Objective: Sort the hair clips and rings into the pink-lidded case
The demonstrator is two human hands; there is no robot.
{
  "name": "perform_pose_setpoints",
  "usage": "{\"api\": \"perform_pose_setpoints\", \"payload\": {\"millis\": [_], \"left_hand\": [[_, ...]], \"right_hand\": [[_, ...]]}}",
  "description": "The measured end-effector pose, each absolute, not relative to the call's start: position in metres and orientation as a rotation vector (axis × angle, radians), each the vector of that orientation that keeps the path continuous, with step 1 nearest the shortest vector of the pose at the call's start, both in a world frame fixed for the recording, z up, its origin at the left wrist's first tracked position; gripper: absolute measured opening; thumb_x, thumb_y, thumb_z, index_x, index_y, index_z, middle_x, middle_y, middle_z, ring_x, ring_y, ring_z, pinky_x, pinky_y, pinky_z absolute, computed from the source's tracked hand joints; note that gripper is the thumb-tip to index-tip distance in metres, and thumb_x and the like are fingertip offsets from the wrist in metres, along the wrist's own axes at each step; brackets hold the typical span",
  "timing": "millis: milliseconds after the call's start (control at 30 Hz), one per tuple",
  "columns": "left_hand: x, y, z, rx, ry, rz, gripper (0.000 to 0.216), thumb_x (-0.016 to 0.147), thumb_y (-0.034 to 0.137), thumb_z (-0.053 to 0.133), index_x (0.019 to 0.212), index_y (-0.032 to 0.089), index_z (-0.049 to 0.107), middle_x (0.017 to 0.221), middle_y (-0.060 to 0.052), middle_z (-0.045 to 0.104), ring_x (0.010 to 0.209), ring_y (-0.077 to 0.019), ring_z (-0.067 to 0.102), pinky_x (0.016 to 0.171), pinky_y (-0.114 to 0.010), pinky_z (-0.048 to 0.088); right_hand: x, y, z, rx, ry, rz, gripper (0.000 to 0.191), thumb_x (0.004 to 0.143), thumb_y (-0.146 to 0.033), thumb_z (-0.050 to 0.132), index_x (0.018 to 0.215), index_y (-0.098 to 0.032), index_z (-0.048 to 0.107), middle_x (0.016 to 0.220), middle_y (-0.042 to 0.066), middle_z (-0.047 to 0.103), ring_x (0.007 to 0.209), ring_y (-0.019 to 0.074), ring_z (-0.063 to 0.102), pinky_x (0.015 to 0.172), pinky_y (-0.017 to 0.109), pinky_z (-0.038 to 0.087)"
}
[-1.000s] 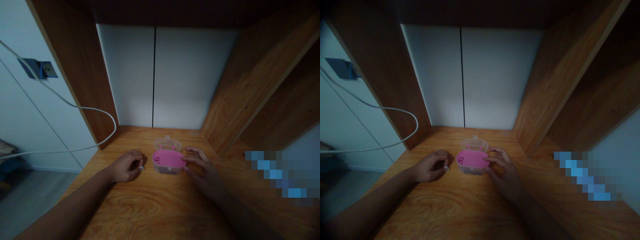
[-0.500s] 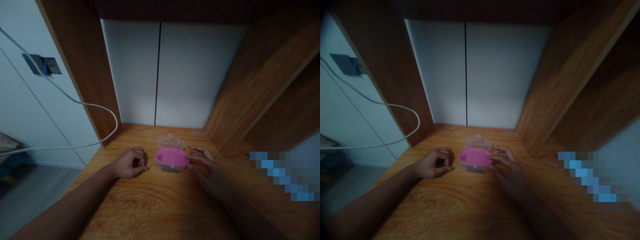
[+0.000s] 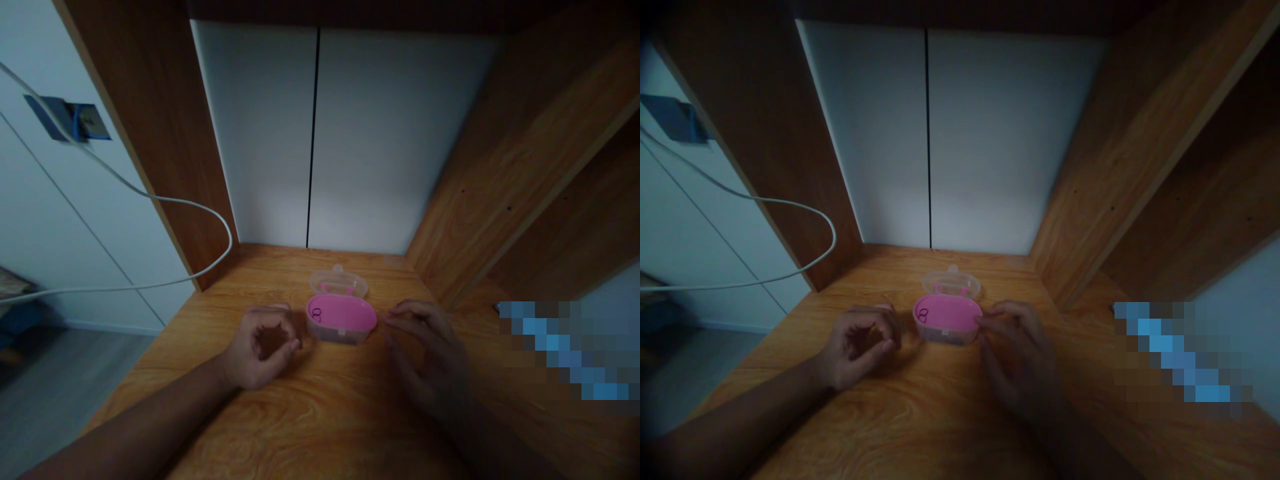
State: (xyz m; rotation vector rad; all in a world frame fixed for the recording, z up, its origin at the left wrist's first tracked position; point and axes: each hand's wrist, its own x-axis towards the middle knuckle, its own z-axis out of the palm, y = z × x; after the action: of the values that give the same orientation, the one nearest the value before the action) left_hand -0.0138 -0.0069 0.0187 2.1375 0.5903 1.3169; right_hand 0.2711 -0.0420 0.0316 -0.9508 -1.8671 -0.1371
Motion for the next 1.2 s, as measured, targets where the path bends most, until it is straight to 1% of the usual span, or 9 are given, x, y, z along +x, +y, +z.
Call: {"api": "perform_pose_setpoints", "payload": {"millis": [67, 233, 367, 467, 533, 633, 767, 967, 1200], "left_hand": [[0.002, -0.021, 0.022, 2.197, 0.476, 1.369, 0.008, 0.083, 0.013, 0.066, 0.077, 0.020, 0.067, 0.069, -0.003, 0.072, 0.064, -0.0164, 0.066, 0.062, -0.032, 0.051], [0.014, -0.029, 0.018, 2.486, 0.354, 1.251, 0.018, 0.083, 0.012, 0.072, 0.095, 0.025, 0.070, 0.083, 0.000, 0.079, 0.073, -0.0166, 0.071, 0.071, -0.034, 0.056], [0.011, -0.022, 0.011, 2.582, 0.312, 1.188, 0.014, 0.088, 0.014, 0.069, 0.097, 0.023, 0.069, 0.087, -0.001, 0.079, 0.081, -0.0171, 0.071, 0.076, -0.034, 0.057], [0.014, -0.020, 0.009, 2.531, 0.260, 1.286, 0.003, 0.091, 0.016, 0.066, 0.090, 0.019, 0.067, 0.079, -0.002, 0.078, 0.073, -0.0152, 0.071, 0.070, -0.029, 0.056], [0.018, -0.021, 0.008, 2.504, 0.258, 1.314, 0.009, 0.092, 0.017, 0.064, 0.083, 0.018, 0.064, 0.073, -0.002, 0.076, 0.068, -0.0142, 0.070, 0.067, -0.027, 0.055], [0.022, -0.023, 0.004, 2.494, 0.294, 1.297, 0.012, 0.095, 0.018, 0.060, 0.083, 0.018, 0.062, 0.073, -0.002, 0.074, 0.067, -0.0135, 0.070, 0.067, -0.026, 0.054], [0.022, -0.024, -0.002, 2.496, 0.367, 1.295, 0.009, 0.095, 0.016, 0.060, 0.086, 0.018, 0.062, 0.075, -0.002, 0.074, 0.068, -0.0137, 0.069, 0.069, -0.026, 0.054], [0.023, -0.024, -0.004, 2.480, 0.438, 1.319, 0.005, 0.093, 0.015, 0.063, 0.089, 0.018, 0.062, 0.076, -0.002, 0.073, 0.070, -0.0147, 0.068, 0.069, -0.027, 0.054], [0.022, -0.020, 0.004, 2.481, 0.368, 1.345, 0.002, 0.093, 0.014, 0.064, 0.093, 0.016, 0.064, 0.080, -0.003, 0.074, 0.076, -0.0156, 0.068, 0.074, -0.029, 0.055]], "right_hand": [[0.262, -0.052, 0.035, -0.844, -2.004, -0.058, 0.038, 0.082, -0.011, 0.063, 0.114, -0.032, 0.064, 0.098, 0.006, 0.063, 0.091, 0.0236, 0.065, 0.075, 0.039, 0.057], [0.247, -0.061, 0.031, -0.649, -2.323, 0.250, 0.051, 0.083, -0.011, 0.064, 0.128, -0.032, 0.054, 0.109, 0.004, 0.068, 0.107, 0.0227, 0.065, 0.091, 0.039, 0.056], [0.245, -0.058, 0.025, -0.685, -2.309, 0.402, 0.038, 0.087, -0.013, 0.064, 0.121, -0.030, 0.061, 0.106, 0.003, 0.069, 0.103, 0.0181, 0.066, 0.090, 0.034, 0.056], [0.244, -0.053, 0.022, -0.740, -2.248, 0.446, 0.022, 0.090, -0.016, 0.065, 0.109, -0.025, 0.068, 0.099, 0.004, 0.071, 0.102, 0.0177, 0.067, 0.089, 0.033, 0.056], [0.244, -0.051, 0.021, -0.754, -2.236, 0.479, 0.015, 0.090, -0.019, 0.067, 0.104, -0.024, 0.071, 0.094, 0.004, 0.072, 0.096, 0.0170, 0.068, 0.085, 0.031, 0.057], [0.245, -0.047, 0.018, -0.758, -2.220, 0.509, 0.009, 0.090, -0.025, 0.069, 0.098, -0.024, 0.074, 0.086, 0.002, 0.072, 0.088, 0.0155, 0.069, 0.080, 0.029, 0.058], [0.247, -0.043, 0.017, -0.780, -2.206, 0.533, 0.010, 0.093, -0.029, 0.067, 0.095, -0.026, 0.076, 0.081, 0.001, 0.072, 0.078, 0.0133, 0.069, 0.075, 0.027, 0.057], [0.249, -0.043, 0.020, -0.848, -2.221, 0.532, 0.012, 0.094, -0.031, 0.065, 0.095, -0.025, 0.075, 0.086, 0.002, 0.075, 0.080, 0.0139, 0.070, 0.074, 0.026, 0.057], [0.249, -0.049, 0.021, -0.900, -2.279, 0.458, 0.010, 0.096, -0.032, 0.061, 0.095, -0.027, 0.070, 0.086, -0.003, 0.077, 0.078, 0.0130, 0.070, 0.072, 0.024, 0.051]]}}
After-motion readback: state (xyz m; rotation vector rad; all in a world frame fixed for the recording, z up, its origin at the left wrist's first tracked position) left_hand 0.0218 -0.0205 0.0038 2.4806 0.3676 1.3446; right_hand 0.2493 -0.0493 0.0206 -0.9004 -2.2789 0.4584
